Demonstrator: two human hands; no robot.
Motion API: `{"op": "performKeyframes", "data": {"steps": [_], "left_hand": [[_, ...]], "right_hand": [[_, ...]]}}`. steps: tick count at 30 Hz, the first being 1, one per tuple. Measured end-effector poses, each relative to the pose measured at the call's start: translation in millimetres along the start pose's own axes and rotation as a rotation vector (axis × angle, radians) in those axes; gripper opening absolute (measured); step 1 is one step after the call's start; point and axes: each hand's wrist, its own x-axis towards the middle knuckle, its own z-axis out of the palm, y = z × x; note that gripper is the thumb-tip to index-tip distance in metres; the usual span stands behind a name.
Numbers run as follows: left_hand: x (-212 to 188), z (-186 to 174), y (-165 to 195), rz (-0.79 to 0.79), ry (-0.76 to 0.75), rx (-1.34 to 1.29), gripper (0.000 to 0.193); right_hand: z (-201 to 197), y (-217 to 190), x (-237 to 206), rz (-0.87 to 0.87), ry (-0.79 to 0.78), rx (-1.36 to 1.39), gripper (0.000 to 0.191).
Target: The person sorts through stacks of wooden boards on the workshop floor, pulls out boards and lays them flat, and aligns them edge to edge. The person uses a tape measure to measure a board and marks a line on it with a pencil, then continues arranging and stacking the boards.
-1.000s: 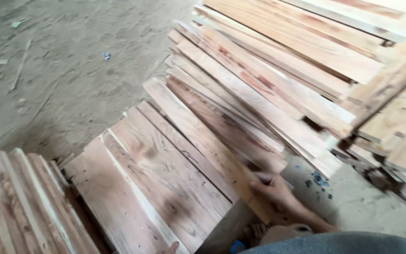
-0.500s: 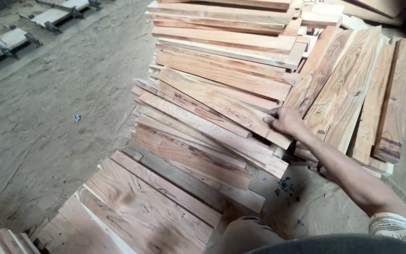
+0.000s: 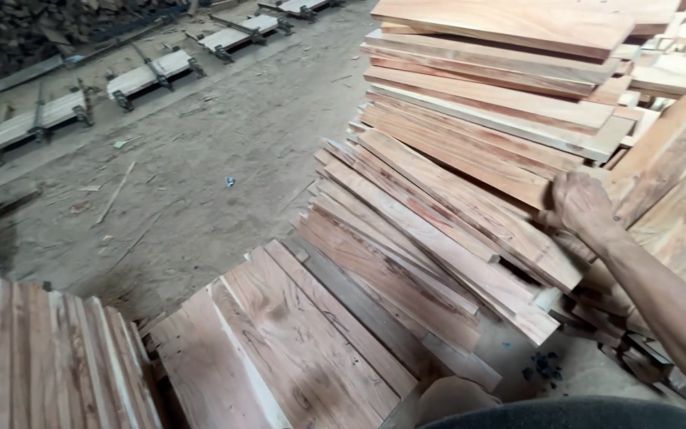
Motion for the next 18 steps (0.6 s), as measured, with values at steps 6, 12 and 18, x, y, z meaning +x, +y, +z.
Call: {"op": "performKeyframes", "data": {"steps": [6,12,18], "left_hand": [[-5.4,1.1,18.5,0.003,-0.004,-0.006,0.078],[-24.9,-11.2,37.2,0.047,0.015,0.062,0.078],[-46.0,-16.6,42.2,-0.039,-0.069,0.05,0.08]], "right_hand": [[-39.8,-23.2,-52.6,0.308,-0.572,0.615,0.073],[-23.9,-70.6,-128.1,0.236,-0.655,1.238,0.062],[9.4,-160.0,-193.5,-0.074,-0.165,1.119,0.094]]}}
